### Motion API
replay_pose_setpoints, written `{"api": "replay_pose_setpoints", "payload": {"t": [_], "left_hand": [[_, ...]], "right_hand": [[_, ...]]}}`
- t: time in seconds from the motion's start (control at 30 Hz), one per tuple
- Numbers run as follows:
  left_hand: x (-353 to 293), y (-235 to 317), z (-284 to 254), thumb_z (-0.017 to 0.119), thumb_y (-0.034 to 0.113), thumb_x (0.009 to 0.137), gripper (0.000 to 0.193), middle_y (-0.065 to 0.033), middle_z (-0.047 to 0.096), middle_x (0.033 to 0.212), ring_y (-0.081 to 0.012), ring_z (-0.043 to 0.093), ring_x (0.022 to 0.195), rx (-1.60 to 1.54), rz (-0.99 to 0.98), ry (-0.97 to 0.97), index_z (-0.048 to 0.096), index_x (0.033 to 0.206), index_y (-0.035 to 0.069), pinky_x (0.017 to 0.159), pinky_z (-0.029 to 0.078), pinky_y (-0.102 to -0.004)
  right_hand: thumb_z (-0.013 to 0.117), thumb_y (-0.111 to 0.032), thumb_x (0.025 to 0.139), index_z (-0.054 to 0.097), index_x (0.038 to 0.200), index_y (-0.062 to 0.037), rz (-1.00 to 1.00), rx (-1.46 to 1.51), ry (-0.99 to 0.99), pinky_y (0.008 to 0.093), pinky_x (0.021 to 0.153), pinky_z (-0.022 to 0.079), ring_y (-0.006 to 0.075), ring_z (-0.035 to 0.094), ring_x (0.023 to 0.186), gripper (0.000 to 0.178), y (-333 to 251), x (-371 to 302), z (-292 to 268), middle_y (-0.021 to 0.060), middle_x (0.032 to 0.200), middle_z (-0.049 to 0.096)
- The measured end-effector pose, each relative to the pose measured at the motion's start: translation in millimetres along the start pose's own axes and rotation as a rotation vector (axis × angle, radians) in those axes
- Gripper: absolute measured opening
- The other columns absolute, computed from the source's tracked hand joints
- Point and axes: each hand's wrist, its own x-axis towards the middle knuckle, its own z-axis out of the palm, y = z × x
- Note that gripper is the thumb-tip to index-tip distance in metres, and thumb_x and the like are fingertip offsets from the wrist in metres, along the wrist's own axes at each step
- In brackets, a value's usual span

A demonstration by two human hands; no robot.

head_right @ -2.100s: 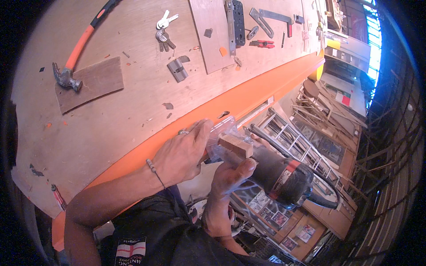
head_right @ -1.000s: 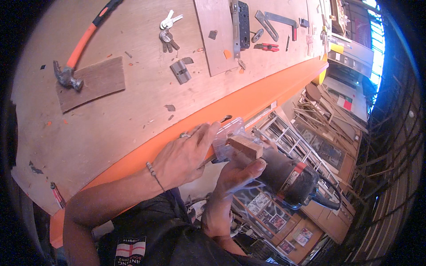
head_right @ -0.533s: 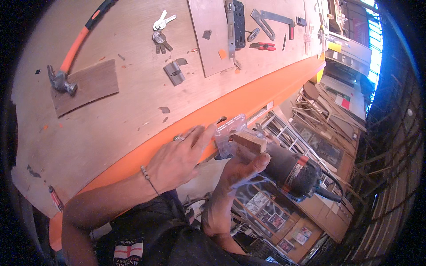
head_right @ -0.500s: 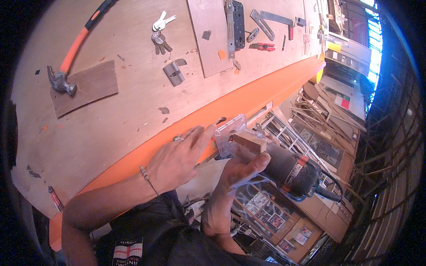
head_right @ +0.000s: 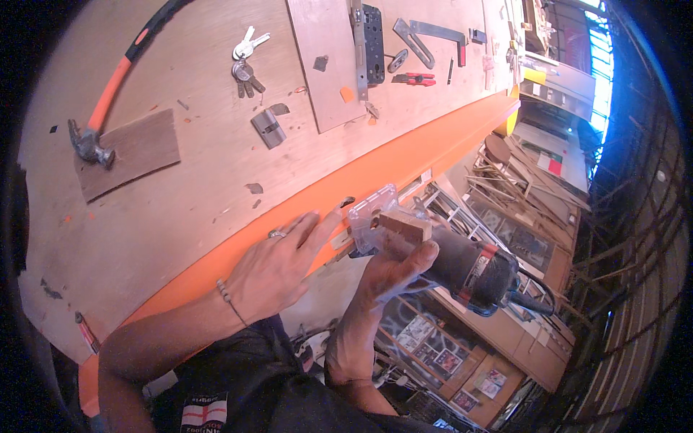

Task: The person fits a lock mechanism into a wooden door edge by marking the area with a pencil and level, then using a router to carve a slot.

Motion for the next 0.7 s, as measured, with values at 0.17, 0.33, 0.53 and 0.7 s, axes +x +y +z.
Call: {"api": "replay_pose_setpoints", "payload": {"t": [0.17, 0.33, 0.53, 0.7], "left_hand": [[4, 5, -2, 0.072, -0.003, 0.078, 0.099, -0.0312, 0.053, 0.150, -0.0474, 0.061, 0.132, 0.020, -0.010, -0.022, 0.028, 0.167, 0.006, 0.097, 0.061, -0.0506], [4, 3, -6, 0.073, -0.003, 0.077, 0.099, -0.0315, 0.051, 0.152, -0.0480, 0.061, 0.132, -0.015, -0.017, -0.037, 0.030, 0.166, 0.005, 0.097, 0.061, -0.0508], [4, 3, -6, 0.076, -0.001, 0.077, 0.098, -0.0314, 0.051, 0.152, -0.0473, 0.058, 0.136, -0.017, -0.012, -0.028, 0.031, 0.164, 0.004, 0.097, 0.060, -0.0511], [4, 4, -8, 0.076, -0.002, 0.078, 0.096, -0.0308, 0.051, 0.153, -0.0468, 0.056, 0.139, -0.013, -0.027, -0.061, 0.033, 0.164, 0.004, 0.100, 0.060, -0.0504]], "right_hand": [[0.071, -0.046, 0.102, 0.046, 0.147, -0.0043, -0.046, 0.035, 0.042, 0.0415, 0.107, 0.054, 0.0244, 0.062, 0.125, 0.066, 3, 10, 2, 0.0120, 0.137, 0.059], [0.073, -0.040, 0.101, 0.043, 0.147, -0.0072, -0.091, 0.043, 0.070, 0.0460, 0.109, 0.056, 0.0272, 0.063, 0.125, 0.064, 8, 21, 7, 0.0137, 0.139, 0.058], [0.081, -0.041, 0.097, 0.041, 0.155, -0.0112, -0.102, 0.080, 0.116, 0.0469, 0.110, 0.059, 0.0271, 0.063, 0.127, 0.076, 13, 30, 5, 0.0123, 0.144, 0.057], [0.080, -0.040, 0.097, 0.040, 0.155, -0.0124, -0.093, 0.050, 0.131, 0.0467, 0.111, 0.058, 0.0274, 0.063, 0.128, 0.075, 17, 42, 3, 0.0116, 0.145, 0.057]]}}
